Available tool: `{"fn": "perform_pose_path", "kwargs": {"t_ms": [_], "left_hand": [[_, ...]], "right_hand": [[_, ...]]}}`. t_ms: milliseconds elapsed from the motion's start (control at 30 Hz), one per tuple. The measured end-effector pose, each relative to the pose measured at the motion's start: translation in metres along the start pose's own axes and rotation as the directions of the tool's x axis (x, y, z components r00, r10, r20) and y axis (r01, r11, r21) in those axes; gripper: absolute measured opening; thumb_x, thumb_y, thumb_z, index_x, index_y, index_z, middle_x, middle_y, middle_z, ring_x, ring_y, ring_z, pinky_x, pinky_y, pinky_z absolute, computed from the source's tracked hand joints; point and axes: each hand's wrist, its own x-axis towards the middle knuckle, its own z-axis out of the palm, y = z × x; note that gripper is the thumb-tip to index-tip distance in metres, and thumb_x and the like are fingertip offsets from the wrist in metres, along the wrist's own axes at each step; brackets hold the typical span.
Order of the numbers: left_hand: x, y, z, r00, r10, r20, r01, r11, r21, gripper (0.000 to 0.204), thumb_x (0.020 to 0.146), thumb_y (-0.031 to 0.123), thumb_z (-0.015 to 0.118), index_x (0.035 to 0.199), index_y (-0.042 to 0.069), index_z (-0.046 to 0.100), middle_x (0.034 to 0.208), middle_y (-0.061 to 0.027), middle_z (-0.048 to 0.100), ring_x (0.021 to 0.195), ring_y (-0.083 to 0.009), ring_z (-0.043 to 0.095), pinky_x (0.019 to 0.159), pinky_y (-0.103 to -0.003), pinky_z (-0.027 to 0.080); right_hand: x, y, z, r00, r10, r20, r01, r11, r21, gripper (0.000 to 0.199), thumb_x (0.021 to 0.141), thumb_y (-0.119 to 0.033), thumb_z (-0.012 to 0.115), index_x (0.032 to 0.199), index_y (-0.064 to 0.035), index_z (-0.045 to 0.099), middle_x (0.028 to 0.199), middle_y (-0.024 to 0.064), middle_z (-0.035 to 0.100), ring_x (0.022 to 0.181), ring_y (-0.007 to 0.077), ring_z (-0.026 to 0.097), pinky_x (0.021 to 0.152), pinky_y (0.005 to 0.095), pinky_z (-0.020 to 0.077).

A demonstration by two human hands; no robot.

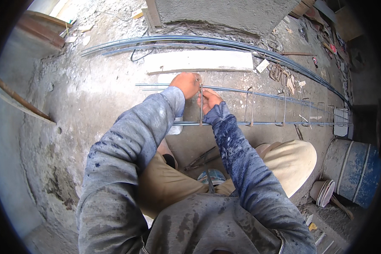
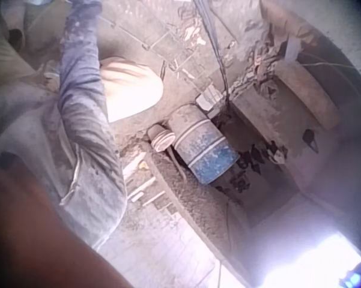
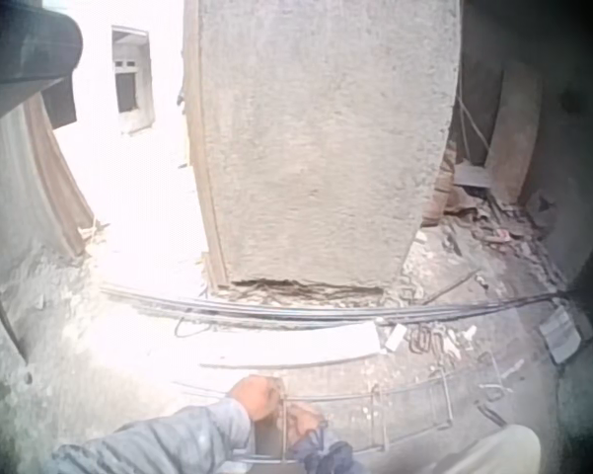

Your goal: The person uses pliers to twist small pieces of wire around rebar rods to assemble a metal cage on the floor of a construction site.

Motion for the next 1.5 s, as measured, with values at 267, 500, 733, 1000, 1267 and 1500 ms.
{"fn": "perform_pose_path", "kwargs": {"t_ms": [267,500,733,1000,1267,1500], "left_hand": [[-0.001,0.002,-0.003,0.999,-0.014,0.030,0.014,1.000,0.003,0.025,0.077,0.014,0.050,0.093,0.007,0.068,0.086,-0.0205,0.065,0.083,-0.0365,0.062,0.080,-0.043,0.049],[0.002,0.000,-0.001,0.998,-0.018,0.065,0.017,1.000,0.024,0.024,0.077,0.015,0.051,0.091,0.008,0.068,0.086,-0.0199,0.065,0.083,-0.0370,0.062,0.079,-0.044,0.049],[0.017,-0.009,0.013,1.000,0.022,0.000,-0.021,0.987,-0.159,0.024,0.080,0.020,0.056,0.094,0.004,0.068,0.088,-0.0149,0.068,0.078,-0.0303,0.065,0.076,-0.037,0.051],[0.022,-0.003,0.002,0.990,-0.114,0.088,0.142,0.862,-0.486,0.017,0.078,0.011,0.068,0.092,0.002,0.070,0.084,-0.0112,0.069,0.074,-0.0158,0.064,0.070,-0.028,0.051],[0.011,0.008,-0.012,0.999,-0.053,0.003,0.050,0.926,-0.375,0.015,0.076,0.014,0.069,0.084,0.001,0.071,0.077,-0.0114,0.069,0.070,-0.0160,0.065,0.067,-0.028,0.052],[0.001,0.013,-0.027,0.992,0.104,0.072,-0.073,0.936,-0.346,0.017,0.076,0.017,0.067,0.081,0.001,0.070,0.071,-0.0114,0.068,0.065,-0.0162,0.065,0.065,-0.028,0.052]], "right_hand": [[-0.006,-0.004,0.002,0.999,0.042,-0.002,-0.042,0.994,0.098,0.011,0.085,-0.008,0.058,0.095,-0.0029,0.058,0.086,0.0021,0.060,0.076,0.0137,0.055,0.067,0.0297,0.0451],[-0.018,0.002,0.017,0.997,-0.060,-0.051,0.058,0.997,-0.045,0.012,0.086,-0.010,0.060,0.097,-0.0061,0.060,0.082,-0.0005,0.058,0.074,0.0099,0.054,0.062,0.0249,0.0462],[-0.019,0.001,0.019,0.996,-0.070,-0.051,0.068,0.996,-0.053,0.012,0.086,-0.008,0.061,0.097,-0.0046,0.060,0.080,-0.0012,0.056,0.073,0.0079,0.053,0.057,0.0218,0.0447],[-0.020,0.002,0.019,0.990,-0.131,-0.050,0.121,0.979,-0.164,0.016,0.086,-0.008,0.061,0.100,-0.0001,0.060,0.084,0.0011,0.059,0.070,0.0083,0.053,0.061,0.0212,0.0440],[-0.015,0.000,0.017,0.983,-0.176,-0.056,0.136,0.896,-0.423,0.022,0.086,-0.012,0.062,0.100,0.0051,0.060,0.084,0.0048,0.062,0.071,0.0091,0.054,0.063,0.0213,0.0435],[-0.017,-0.003,0.024,0.977,-0.195,-0.091,0.127,0.863,-0.490,0.022,0.087,-0.015,0.061,0.098,0.0042,0.061,0.079,0.0033,0.062,0.067,0.0090,0.053,0.060,0.0212,0.0440]]}}
